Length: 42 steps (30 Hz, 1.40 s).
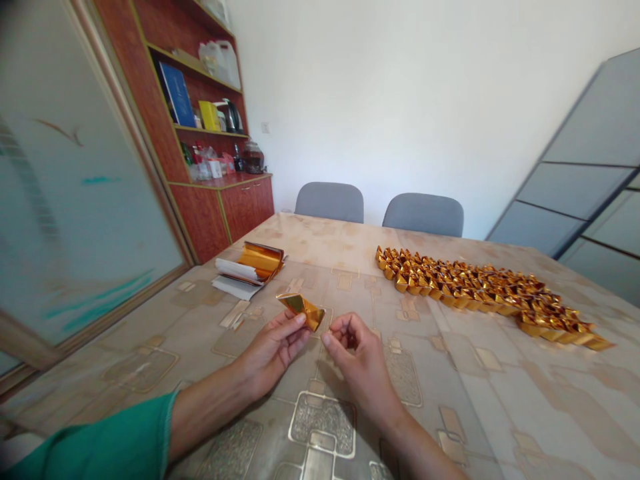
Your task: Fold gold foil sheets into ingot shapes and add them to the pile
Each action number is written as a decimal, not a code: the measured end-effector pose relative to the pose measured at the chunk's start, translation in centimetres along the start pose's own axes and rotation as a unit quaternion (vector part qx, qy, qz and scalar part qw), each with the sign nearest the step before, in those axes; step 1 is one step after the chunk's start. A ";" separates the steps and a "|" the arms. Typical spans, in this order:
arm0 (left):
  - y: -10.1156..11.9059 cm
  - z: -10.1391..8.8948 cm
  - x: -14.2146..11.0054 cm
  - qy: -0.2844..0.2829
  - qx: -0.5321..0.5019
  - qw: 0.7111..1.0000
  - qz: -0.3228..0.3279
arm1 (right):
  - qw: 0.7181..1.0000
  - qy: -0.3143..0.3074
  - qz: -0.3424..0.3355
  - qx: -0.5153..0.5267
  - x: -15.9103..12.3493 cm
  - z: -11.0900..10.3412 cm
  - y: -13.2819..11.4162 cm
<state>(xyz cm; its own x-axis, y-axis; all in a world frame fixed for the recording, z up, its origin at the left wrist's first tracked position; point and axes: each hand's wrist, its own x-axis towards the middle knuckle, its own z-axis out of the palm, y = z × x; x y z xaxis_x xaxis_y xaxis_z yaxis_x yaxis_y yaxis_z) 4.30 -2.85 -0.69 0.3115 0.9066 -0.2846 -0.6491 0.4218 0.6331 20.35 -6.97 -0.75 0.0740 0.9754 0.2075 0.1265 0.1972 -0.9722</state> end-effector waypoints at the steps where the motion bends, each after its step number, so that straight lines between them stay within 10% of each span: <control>1: 0.0 0.0 0.0 0.009 -0.014 1.000 -0.011 | 1.000 0.002 0.000 -0.012 0.0 0.0 0.0; 10: -0.4 0.1 -0.3 -0.062 0.026 0.998 -0.006 | 0.998 -0.055 0.007 -0.037 -0.3 0.7 0.3; 42: 0.0 0.1 -0.3 -0.040 0.124 0.991 -0.003 | 0.996 -0.078 0.040 0.023 -0.2 0.1 1.9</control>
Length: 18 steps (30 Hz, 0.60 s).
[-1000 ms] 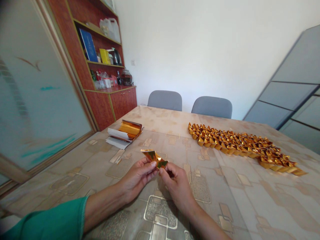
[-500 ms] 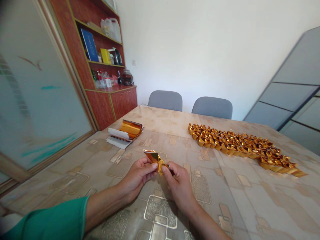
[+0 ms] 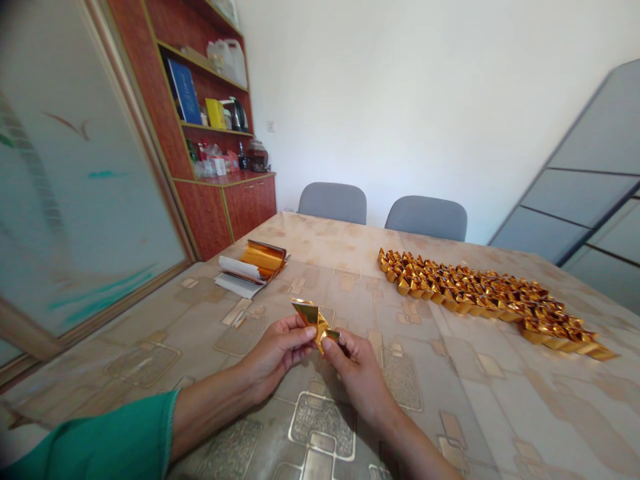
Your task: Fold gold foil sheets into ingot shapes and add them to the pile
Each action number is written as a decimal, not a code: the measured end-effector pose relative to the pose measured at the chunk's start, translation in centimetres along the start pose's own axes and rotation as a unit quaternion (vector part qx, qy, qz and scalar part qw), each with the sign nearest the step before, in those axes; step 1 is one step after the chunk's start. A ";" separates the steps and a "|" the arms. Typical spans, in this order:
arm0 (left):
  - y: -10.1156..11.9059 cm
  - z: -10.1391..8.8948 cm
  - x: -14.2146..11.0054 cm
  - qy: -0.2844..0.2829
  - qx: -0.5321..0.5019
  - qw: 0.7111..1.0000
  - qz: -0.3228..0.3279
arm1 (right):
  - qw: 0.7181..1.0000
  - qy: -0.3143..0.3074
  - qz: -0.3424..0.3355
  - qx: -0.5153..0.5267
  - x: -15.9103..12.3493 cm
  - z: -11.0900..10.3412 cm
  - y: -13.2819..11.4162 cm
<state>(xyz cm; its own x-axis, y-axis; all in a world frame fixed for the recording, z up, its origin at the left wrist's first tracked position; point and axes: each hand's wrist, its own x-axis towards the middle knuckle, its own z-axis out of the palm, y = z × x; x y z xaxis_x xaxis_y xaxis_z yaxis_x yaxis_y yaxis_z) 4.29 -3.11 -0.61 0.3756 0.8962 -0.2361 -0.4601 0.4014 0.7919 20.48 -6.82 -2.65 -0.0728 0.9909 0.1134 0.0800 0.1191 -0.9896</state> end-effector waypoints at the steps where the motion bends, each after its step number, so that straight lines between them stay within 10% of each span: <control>1: 0.0 0.0 0.0 -0.001 0.001 1.000 0.007 | 1.000 0.005 0.007 0.009 0.0 -0.1 0.0; 12: 0.0 0.0 0.2 0.034 0.048 0.991 0.118 | 0.999 0.034 0.008 0.019 0.1 -0.3 -1.0; 18: 0.5 -0.2 -0.3 0.037 0.300 0.891 0.339 | 0.976 -0.085 0.044 0.198 -0.6 0.5 -2.7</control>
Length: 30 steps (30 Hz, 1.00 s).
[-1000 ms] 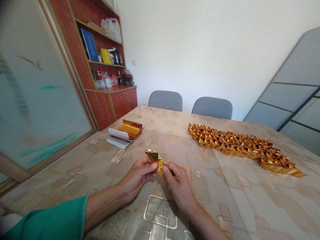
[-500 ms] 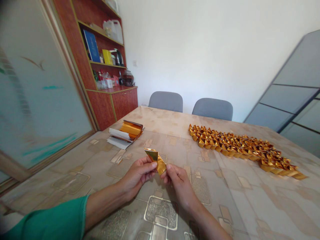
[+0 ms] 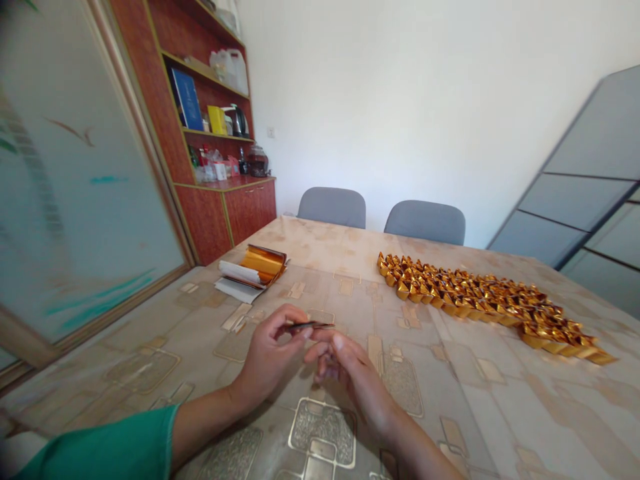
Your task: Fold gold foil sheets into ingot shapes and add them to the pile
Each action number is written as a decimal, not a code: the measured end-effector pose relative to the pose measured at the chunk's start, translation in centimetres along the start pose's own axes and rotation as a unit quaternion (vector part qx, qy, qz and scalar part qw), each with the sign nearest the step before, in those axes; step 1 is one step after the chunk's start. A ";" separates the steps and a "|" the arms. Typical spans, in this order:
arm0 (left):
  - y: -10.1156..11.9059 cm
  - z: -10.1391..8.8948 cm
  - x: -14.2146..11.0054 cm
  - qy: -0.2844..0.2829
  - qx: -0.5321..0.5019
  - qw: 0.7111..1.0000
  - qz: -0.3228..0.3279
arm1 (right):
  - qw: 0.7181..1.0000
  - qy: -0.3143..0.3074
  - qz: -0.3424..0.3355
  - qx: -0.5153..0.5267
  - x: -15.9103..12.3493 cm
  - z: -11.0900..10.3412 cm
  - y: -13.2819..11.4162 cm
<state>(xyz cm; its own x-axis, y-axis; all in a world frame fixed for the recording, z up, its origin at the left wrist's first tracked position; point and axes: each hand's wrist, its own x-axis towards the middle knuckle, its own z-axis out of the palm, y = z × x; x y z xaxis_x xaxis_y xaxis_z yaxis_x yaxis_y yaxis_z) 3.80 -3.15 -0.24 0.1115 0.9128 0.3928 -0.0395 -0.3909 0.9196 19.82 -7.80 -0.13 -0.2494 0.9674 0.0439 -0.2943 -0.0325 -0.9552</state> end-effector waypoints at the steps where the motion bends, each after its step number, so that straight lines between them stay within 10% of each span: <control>1: 0.1 -0.1 -0.1 -0.021 0.054 0.997 0.052 | 0.999 -0.015 0.017 0.043 -0.1 0.1 0.0; 5: 0.0 -0.5 -0.5 -0.096 0.193 0.957 0.196 | 0.994 0.015 0.040 0.099 -0.4 -0.1 0.1; 12: 0.5 -0.4 -0.8 -0.217 0.160 0.944 0.191 | 0.989 0.097 0.065 0.094 0.0 -0.1 0.0; 18: 0.5 0.4 -0.5 -0.088 -0.085 0.991 -0.059 | 0.993 0.111 0.024 0.013 0.2 0.4 -0.6; 22: -0.1 0.9 -0.3 -0.096 -0.198 0.949 -0.226 | 0.995 0.089 0.009 -0.051 0.4 0.5 -0.1; 30: -0.2 -0.2 0.5 -0.058 -0.318 0.880 -0.347 | 0.942 0.096 -0.134 -0.292 0.0 -1.5 -0.3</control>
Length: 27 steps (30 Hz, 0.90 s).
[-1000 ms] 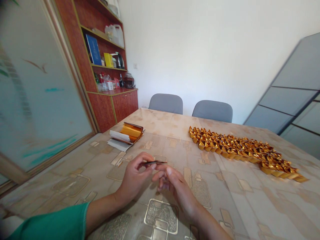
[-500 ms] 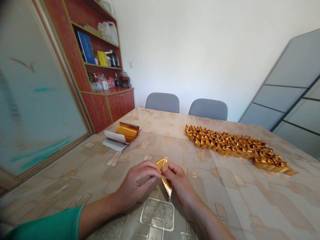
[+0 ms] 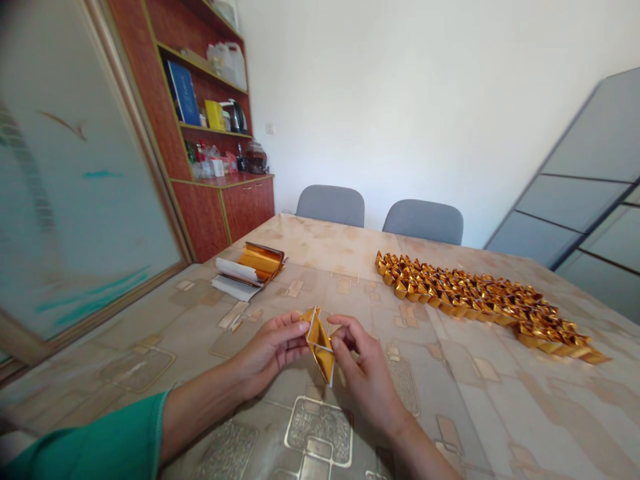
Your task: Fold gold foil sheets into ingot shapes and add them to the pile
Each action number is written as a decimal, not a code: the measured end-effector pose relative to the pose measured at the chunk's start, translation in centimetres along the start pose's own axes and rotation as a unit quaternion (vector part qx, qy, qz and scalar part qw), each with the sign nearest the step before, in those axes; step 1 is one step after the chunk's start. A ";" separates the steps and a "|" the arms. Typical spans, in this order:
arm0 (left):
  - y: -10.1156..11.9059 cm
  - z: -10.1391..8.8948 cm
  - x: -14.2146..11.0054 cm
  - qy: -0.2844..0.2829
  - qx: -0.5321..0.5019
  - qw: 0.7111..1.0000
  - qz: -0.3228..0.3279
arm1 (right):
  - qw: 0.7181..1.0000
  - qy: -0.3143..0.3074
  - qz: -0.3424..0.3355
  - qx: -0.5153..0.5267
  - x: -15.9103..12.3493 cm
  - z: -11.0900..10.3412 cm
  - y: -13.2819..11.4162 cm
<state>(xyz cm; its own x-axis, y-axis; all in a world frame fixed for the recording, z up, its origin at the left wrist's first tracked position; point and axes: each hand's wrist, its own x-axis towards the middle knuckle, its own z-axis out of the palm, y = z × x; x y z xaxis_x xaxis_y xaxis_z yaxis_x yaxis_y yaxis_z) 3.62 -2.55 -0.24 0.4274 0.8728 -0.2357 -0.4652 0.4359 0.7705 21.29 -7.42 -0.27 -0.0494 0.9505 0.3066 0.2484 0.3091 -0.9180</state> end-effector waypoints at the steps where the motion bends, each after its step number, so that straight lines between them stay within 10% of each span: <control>1: 0.1 -0.2 0.1 0.000 -0.010 1.000 -0.017 | 0.999 -0.019 -0.030 -0.031 0.0 -0.3 0.0; 7: 0.2 -0.8 0.5 -0.019 -0.040 0.997 -0.062 | 0.964 -0.140 -0.183 -0.134 0.2 -1.2 -0.1; 17: 0.0 -0.5 0.3 -0.011 0.025 0.998 -0.049 | 0.956 -0.134 -0.200 -0.168 0.6 -1.8 -0.5; 27: -0.3 0.5 -0.1 -0.008 0.081 0.991 0.103 | 1.000 0.002 -0.019 0.006 0.6 -0.2 -0.9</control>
<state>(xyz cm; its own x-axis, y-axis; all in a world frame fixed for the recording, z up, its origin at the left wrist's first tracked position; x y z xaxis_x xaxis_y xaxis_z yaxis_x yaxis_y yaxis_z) 4.08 -2.90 -0.17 0.3498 0.9352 -0.0547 -0.4135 0.2065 0.8868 21.25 -7.14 0.79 -0.0538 0.9380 0.3426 0.2343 0.3453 -0.9087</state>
